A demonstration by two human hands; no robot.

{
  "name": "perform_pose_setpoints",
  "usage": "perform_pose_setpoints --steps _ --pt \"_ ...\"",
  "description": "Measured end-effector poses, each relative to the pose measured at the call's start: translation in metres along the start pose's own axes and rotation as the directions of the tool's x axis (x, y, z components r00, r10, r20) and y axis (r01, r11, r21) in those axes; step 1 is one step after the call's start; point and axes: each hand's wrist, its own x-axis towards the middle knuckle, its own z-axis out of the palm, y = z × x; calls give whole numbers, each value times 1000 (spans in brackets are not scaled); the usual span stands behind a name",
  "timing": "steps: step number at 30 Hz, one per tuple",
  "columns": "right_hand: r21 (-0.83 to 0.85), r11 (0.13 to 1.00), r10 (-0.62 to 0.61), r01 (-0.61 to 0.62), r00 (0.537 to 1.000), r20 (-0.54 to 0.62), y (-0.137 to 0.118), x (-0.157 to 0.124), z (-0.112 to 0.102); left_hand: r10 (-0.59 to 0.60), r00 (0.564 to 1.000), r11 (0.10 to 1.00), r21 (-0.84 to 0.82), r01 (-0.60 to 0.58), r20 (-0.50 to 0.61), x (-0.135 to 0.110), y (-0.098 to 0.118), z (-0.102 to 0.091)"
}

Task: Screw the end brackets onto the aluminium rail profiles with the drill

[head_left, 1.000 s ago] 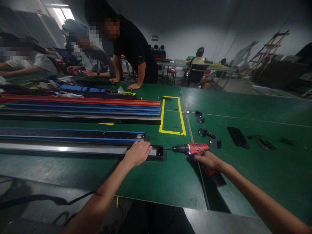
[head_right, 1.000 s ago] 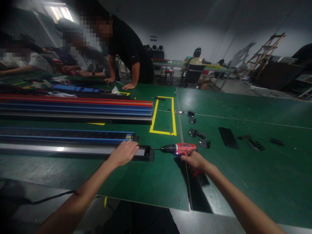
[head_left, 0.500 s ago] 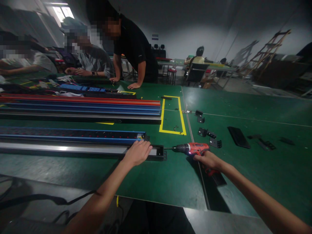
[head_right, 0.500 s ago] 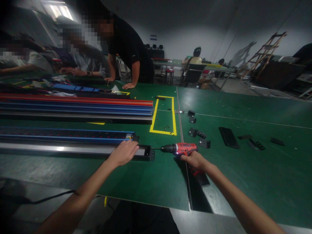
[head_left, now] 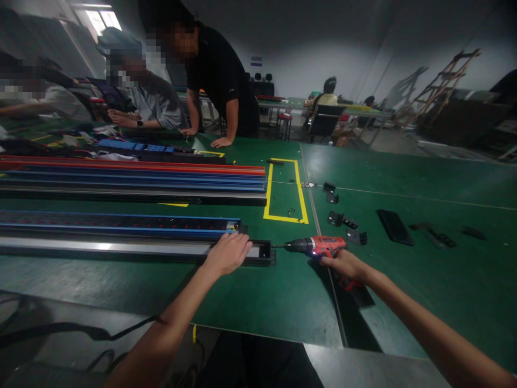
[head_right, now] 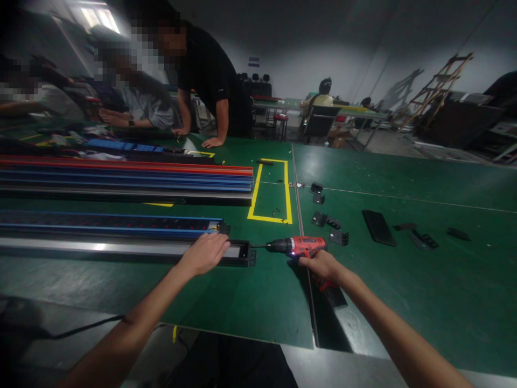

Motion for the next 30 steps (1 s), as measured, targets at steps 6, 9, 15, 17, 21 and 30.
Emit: perform_pose_setpoints --steps 6,9,15,17,21,30 --pt "-20 998 -53 53 999 -3 12 8 2 4 1000 1000 -3 -4 -14 0 -1 1" --pt "-23 998 -64 64 998 -7 15 10 2 1 1000 1000 -10 -1 -8 0 -1 2" --pt "-20 998 -56 56 998 -23 13 10 2 2 1000 1000 -5 -2 -4 0 -1 2" --pt "3 998 -61 62 998 -12 14 10 2 2 1000 1000 -5 -2 -5 0 -1 2" --pt "13 998 -56 56 998 -6 16 10 3 8 1000 1000 16 -8 -2 -1 0 2" --pt "-26 997 -67 67 998 0 14 10 1 9 1000 1000 -4 -9 -5 -1 0 2"
